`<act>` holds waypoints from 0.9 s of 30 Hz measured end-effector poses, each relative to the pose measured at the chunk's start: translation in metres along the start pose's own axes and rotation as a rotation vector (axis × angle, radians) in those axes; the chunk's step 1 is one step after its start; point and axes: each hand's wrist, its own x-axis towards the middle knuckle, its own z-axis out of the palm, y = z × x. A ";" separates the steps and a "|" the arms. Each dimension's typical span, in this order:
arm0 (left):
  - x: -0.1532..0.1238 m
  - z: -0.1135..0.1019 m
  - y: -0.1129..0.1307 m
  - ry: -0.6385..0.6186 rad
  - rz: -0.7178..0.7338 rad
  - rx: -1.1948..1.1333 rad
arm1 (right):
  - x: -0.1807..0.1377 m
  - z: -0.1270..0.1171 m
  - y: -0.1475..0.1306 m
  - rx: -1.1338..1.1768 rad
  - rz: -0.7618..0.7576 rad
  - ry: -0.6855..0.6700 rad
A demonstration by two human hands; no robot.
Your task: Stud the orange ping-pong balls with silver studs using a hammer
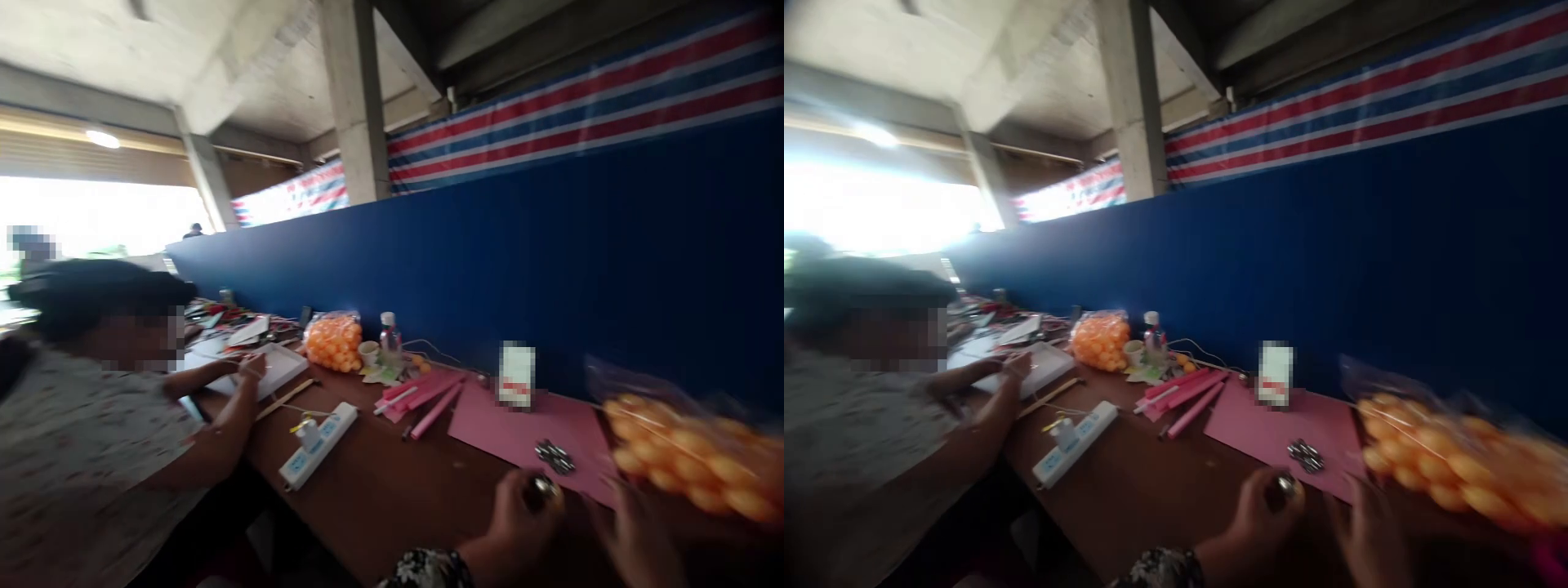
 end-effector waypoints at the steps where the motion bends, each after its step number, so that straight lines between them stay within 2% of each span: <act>1: 0.005 0.003 0.000 -0.015 0.022 -0.005 | -0.005 0.000 -0.001 -0.020 -0.007 -0.017; 5: 0.024 0.006 0.002 -0.021 0.056 -0.035 | -0.014 0.005 -0.005 -0.081 0.075 -0.100; 9: 0.032 0.003 -0.004 0.035 0.074 -0.050 | -0.014 0.007 -0.009 -0.142 0.124 -0.159; 13: 0.034 0.002 -0.011 0.001 0.045 -0.086 | 0.003 0.001 -0.021 -0.243 0.107 -0.276; 17: 0.036 0.004 -0.010 -0.018 -0.021 -0.119 | 0.030 -0.002 -0.037 -0.428 0.179 -0.435; 23: 0.038 0.001 -0.008 0.044 -0.062 -0.117 | 0.049 0.024 -0.032 -0.228 0.166 -0.557; 27: 0.039 0.002 -0.011 0.053 -0.094 -0.151 | 0.051 0.045 -0.022 -0.195 0.176 -0.567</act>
